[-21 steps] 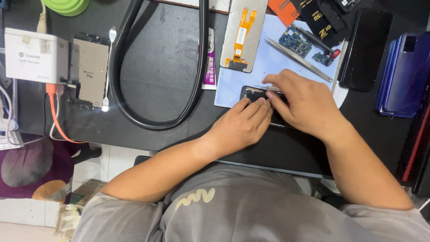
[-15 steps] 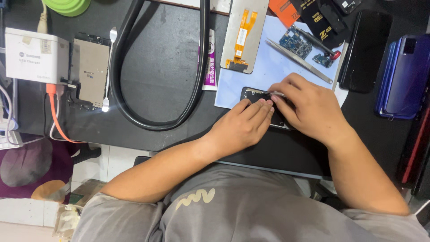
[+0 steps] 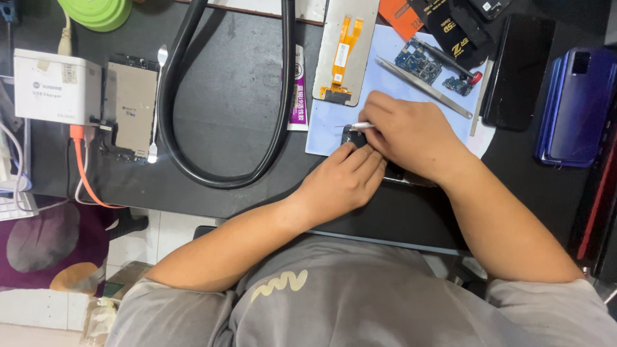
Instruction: The person scrapes residue from the interior frame of a disassembled smartphone using a metal tool, then applies adhesive along the frame's edges from a tube. The person handles the phone frame, a display assembly, and adhesive.
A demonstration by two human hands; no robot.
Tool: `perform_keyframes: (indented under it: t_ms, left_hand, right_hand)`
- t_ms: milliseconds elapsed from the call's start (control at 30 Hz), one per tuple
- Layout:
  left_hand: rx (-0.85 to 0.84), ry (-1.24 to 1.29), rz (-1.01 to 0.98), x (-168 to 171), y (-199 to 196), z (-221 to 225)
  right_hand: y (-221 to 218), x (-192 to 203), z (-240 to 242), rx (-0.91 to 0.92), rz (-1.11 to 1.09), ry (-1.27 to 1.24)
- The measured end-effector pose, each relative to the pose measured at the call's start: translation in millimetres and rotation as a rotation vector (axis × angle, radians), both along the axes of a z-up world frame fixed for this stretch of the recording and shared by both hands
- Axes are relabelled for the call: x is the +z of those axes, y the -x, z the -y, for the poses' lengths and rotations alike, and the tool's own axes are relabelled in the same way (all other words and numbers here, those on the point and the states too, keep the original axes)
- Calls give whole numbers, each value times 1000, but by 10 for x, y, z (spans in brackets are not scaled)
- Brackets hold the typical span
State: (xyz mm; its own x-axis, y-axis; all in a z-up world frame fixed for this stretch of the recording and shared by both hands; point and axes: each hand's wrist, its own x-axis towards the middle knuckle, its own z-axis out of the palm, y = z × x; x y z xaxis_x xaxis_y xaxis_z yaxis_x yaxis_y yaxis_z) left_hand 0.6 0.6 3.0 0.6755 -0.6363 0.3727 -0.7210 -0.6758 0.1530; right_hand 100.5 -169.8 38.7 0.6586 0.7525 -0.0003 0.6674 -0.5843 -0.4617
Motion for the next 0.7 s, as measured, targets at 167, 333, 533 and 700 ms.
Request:
perform_keyframes:
  t_ms: [167, 333, 533, 700]
  left_hand:
    - [33, 44, 40, -20, 3, 9]
    - [25, 45, 20, -19, 4, 11]
    - [33, 36, 19, -22, 0, 17]
    - [46, 54, 36, -17, 14, 2]
  right_hand:
    - [-10, -26, 81, -68, -16, 11]
    - [-33, 2, 69, -80, -91, -110]
    - [-43, -30, -112, -249, -123, -22]
    - [68, 255, 162, -291, -59, -74]
